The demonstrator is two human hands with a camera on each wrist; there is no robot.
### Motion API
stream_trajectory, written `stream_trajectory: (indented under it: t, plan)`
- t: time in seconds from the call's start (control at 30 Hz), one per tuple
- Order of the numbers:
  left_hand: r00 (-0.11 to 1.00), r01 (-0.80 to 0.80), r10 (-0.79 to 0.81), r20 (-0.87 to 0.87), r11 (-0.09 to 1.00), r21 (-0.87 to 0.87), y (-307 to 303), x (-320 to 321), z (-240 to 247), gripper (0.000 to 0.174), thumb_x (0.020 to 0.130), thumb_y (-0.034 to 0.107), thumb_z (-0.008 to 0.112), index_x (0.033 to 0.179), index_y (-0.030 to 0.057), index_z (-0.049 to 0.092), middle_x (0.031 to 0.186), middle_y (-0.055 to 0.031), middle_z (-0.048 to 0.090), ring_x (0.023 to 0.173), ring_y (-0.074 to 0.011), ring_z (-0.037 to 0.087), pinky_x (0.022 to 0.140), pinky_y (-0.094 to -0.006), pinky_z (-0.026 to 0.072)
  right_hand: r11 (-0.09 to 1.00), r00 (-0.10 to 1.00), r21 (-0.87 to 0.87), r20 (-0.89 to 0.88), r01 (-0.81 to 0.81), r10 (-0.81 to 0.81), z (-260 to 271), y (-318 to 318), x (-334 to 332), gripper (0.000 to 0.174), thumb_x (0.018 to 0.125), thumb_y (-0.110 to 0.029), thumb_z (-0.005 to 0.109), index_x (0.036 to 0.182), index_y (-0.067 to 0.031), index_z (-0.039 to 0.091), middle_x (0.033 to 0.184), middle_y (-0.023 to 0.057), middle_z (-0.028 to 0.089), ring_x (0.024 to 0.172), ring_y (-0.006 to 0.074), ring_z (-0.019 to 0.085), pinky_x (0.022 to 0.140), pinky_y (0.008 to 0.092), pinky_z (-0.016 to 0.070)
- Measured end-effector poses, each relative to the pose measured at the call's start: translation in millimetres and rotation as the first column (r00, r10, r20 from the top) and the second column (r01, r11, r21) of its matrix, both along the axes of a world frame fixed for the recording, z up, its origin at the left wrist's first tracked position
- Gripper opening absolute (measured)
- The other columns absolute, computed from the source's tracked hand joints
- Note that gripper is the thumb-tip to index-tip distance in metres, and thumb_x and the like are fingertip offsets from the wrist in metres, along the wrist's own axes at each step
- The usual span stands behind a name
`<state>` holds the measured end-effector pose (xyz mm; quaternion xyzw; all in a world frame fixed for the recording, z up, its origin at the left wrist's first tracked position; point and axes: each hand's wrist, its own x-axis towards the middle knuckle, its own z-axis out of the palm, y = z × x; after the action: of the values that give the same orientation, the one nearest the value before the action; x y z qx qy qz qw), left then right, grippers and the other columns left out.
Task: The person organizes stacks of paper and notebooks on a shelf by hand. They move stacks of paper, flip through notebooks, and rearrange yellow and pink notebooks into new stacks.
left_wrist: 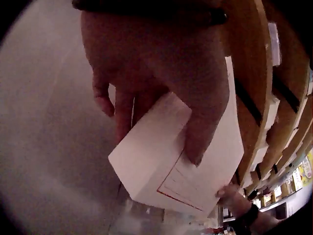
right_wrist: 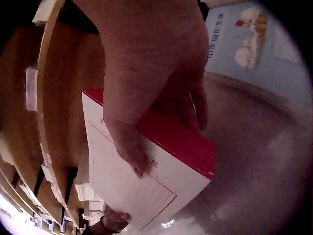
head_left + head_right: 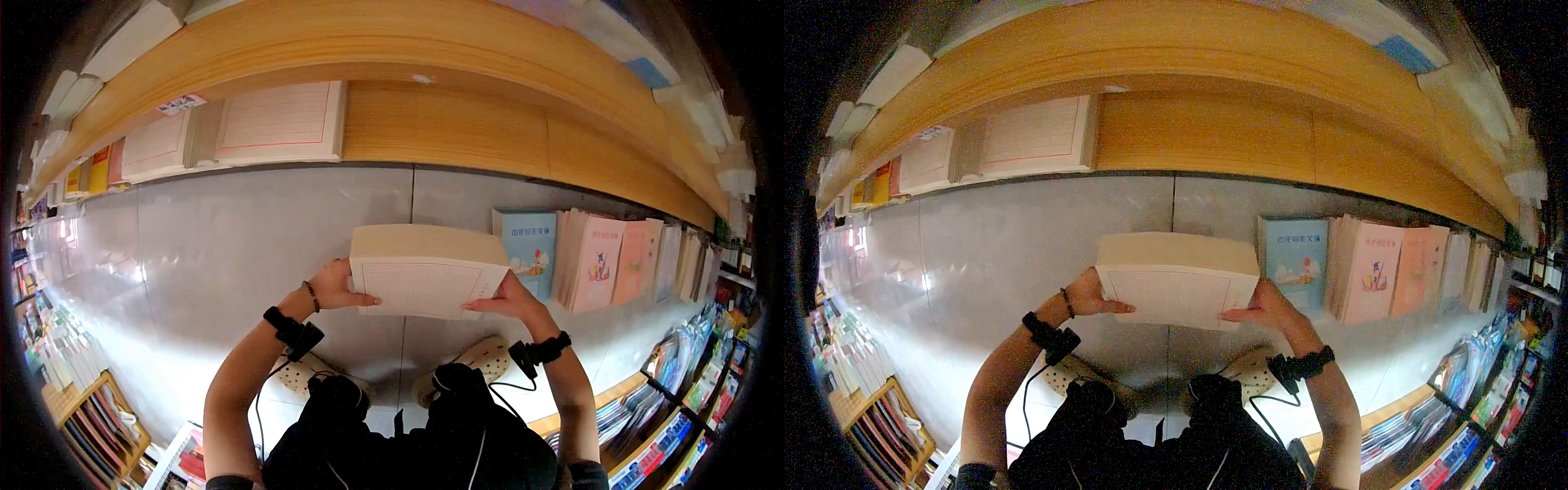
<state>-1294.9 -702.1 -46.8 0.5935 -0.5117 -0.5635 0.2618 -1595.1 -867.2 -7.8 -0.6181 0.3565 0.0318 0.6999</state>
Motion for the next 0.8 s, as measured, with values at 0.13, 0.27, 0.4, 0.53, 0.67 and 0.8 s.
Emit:
stream_trajectory:
  t: [0.13, 0.27, 0.4, 0.53, 0.67, 0.8]
  plan:
    - [0.997, 0.083, -0.083, -0.005, 0.996, -0.012, -23, 15, 22, 0.071, 0.065, 0.027, 0.076, 0.122, 0.0034, 0.04, 0.107, -0.0165, 0.059, 0.097, -0.0274, 0.057, 0.085, -0.0366, 0.045, 0.996, 0.999, -0.087, -0.018, -0.034, 0.032, 5, -5, -2, 0.07, 0.062, -0.014, 0.079, 0.121, -0.004, 0.043, 0.111, 0.0117, 0.056, 0.102, 0.0202, 0.054, 0.084, 0.0353, 0.0468]
    - [0.996, 0.026, -0.025, -0.085, 1.0, 0.011, -75, 33, 57, 0.069, 0.065, 0.022, 0.076, 0.121, 0.0014, 0.041, 0.106, -0.0155, 0.059, 0.095, -0.0222, 0.057, 0.085, -0.0335, 0.0448, 0.987, 0.989, -0.067, 0.046, 0.145, -0.142, 15, -35, 11, 0.071, 0.061, -0.015, 0.08, 0.12, -0.0015, 0.043, 0.111, 0.0121, 0.056, 0.104, 0.0193, 0.052, 0.086, 0.0345, 0.0445]
    - [0.971, -0.073, 0.096, -0.22, 0.991, 0.113, -100, 35, 81, 0.067, 0.066, 0.016, 0.075, 0.122, 0.0003, 0.04, 0.112, -0.0132, 0.056, 0.1, -0.0197, 0.054, 0.087, -0.0317, 0.0424, 0.977, 0.976, -0.015, -0.038, 0.213, -0.213, 51, -73, 31, 0.079, 0.059, -0.014, 0.078, 0.125, 0.0013, 0.037, 0.119, 0.0129, 0.05, 0.109, 0.0204, 0.047, 0.091, 0.0318, 0.0373]
    - [0.858, -0.21, 0.301, -0.415, 0.945, 0.252, -85, 6, 77, 0.07, 0.065, 0.021, 0.076, 0.122, 0.0, 0.041, 0.116, -0.0145, 0.052, 0.11, -0.0233, 0.048, 0.094, -0.0364, 0.0362, 0.98, 0.957, 0.005, -0.215, 0.2, -0.195, 89, -94, 43, 0.082, 0.063, -0.018, 0.074, 0.13, 0.0031, 0.031, 0.124, 0.0149, 0.045, 0.114, 0.0225, 0.042, 0.096, 0.031, 0.0317]
    - [0.779, -0.26, 0.426, -0.46, 0.887, 0.382, -65, -16, 68, 0.07, 0.066, 0.023, 0.076, 0.123, 0.0007, 0.041, 0.117, -0.0161, 0.051, 0.114, -0.0258, 0.044, 0.097, -0.0403, 0.0326, 0.995, 0.96, -0.058, -0.266, 0.077, -0.089, 69, -111, 41, 0.08, 0.07, -0.032, 0.069, 0.131, 0.003, 0.031, 0.128, 0.0145, 0.042, 0.117, 0.022, 0.04, 0.098, 0.0318, 0.0294]
    - [0.734, -0.317, 0.515, -0.442, 0.836, 0.448, -54, -24, 57, 0.075, 0.069, 0.025, 0.074, 0.128, 0.0019, 0.034, 0.122, -0.0172, 0.047, 0.116, -0.0272, 0.041, 0.1, -0.0448, 0.028, 0.981, 0.973, 0.153, -0.213, 0.121, -0.086, 44, -141, 56, 0.086, 0.071, -0.051, 0.063, 0.133, -0.0008, 0.03, 0.131, 0.0124, 0.04, 0.122, 0.022, 0.035, 0.101, 0.0315, 0.0258]
